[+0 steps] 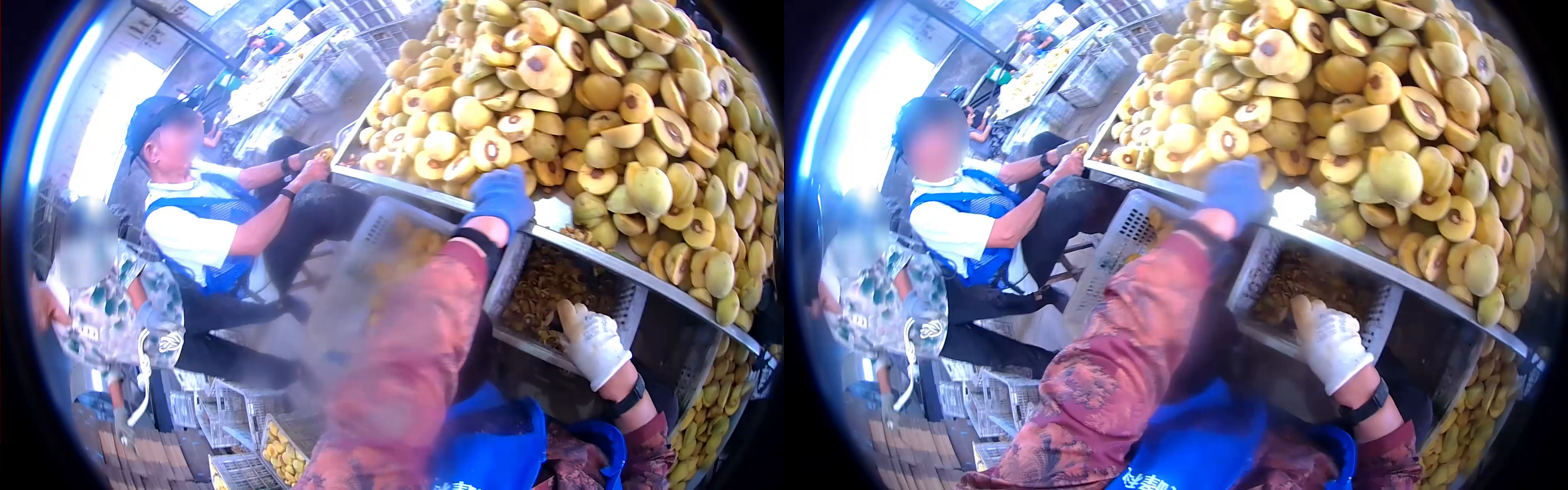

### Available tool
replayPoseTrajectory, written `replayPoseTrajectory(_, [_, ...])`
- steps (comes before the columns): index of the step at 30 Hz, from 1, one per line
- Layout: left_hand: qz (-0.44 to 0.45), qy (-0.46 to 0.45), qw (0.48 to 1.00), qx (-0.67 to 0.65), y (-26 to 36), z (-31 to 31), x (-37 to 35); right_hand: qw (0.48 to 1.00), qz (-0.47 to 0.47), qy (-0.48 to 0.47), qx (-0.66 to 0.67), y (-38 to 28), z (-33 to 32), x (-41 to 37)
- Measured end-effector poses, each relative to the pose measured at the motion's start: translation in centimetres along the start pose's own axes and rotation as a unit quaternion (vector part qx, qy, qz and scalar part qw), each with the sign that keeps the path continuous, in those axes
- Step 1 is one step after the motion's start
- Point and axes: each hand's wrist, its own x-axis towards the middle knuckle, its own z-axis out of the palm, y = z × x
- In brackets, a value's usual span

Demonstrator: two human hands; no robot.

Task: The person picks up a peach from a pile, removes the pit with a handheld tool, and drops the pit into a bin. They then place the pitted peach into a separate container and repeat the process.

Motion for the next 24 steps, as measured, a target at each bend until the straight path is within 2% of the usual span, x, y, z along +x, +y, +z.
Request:
replayPoseTrajectory(2, [0.009,0.015,0.996,-0.090,-1.2,-0.5,-0.6,0.999,-0.020,0.019,0.042,0.7,0.1,-0.3])
replayPoseTrajectory(3, [0.005,0.011,0.964,-0.264,-2.3,0.3,-0.1,0.997,-0.016,0.022,0.076,0.5,-0.5,-0.5])
replayPoseTrajectory(5, [0.020,0.001,0.835,-0.550,-4.6,1.7,0.6,0.990,-0.001,0.042,0.135,0.1,-1.9,-0.3])
replayPoseTrajectory(7, [0.064,-0.018,0.666,-0.743,-4.0,0.4,-1.7,0.977,0.017,0.077,0.199,0.1,-2.4,-0.4])
replayPoseTrajectory(9, [0.047,-0.045,0.540,-0.839,-1.9,-0.8,-4.2,0.954,-0.004,0.135,0.266,0.3,-2.3,0.0])
replayPoseTrajectory(10, [0.023,-0.055,0.474,-0.879,-0.8,-1.2,-5.4,0.948,0.010,0.132,0.289,0.3,-2.7,0.1])
replayPoseTrajectory(13, [-0.029,-0.117,0.428,-0.896,1.2,-0.9,-7.0,0.927,0.049,0.123,0.352,-0.1,-3.5,0.4])
replayPoseTrajectory(14, [-0.055,-0.088,0.466,-0.879,2.5,-0.7,-7.5,0.923,0.048,0.140,0.356,-0.2,-3.5,0.5])
replayPoseTrajectory(16, [-0.062,-0.080,0.466,-0.879,4.8,-0.2,-8.5,0.915,0.049,0.176,0.361,-0.5,-4.3,0.7])
replayPoseTrajectory(17, [-0.045,-0.061,0.494,-0.866,5.6,0.2,-8.8,0.903,0.105,0.106,0.404,-0.6,-5.4,0.5])
replayPoseTrajectory(18, [0.015,-0.076,0.576,-0.814,6.3,-0.5,-10.0,0.903,0.119,0.113,0.396,-0.6,-5.9,0.6])
replayPoseTrajectory(20, [-0.013,-0.066,0.522,-0.850,8.1,-0.9,-11.0,0.903,0.145,0.125,0.386,-0.5,-6.2,0.6])
replayPoseTrajectory(22, [0.092,0.006,0.670,-0.736,7.6,0.9,-10.8,0.909,0.136,0.166,0.356,-0.1,-5.1,0.9])
replayPoseTrajectory(24, [0.133,0.042,0.722,-0.677,7.5,1.8,-10.8,0.917,0.141,0.176,0.328,0.4,-3.9,1.3])
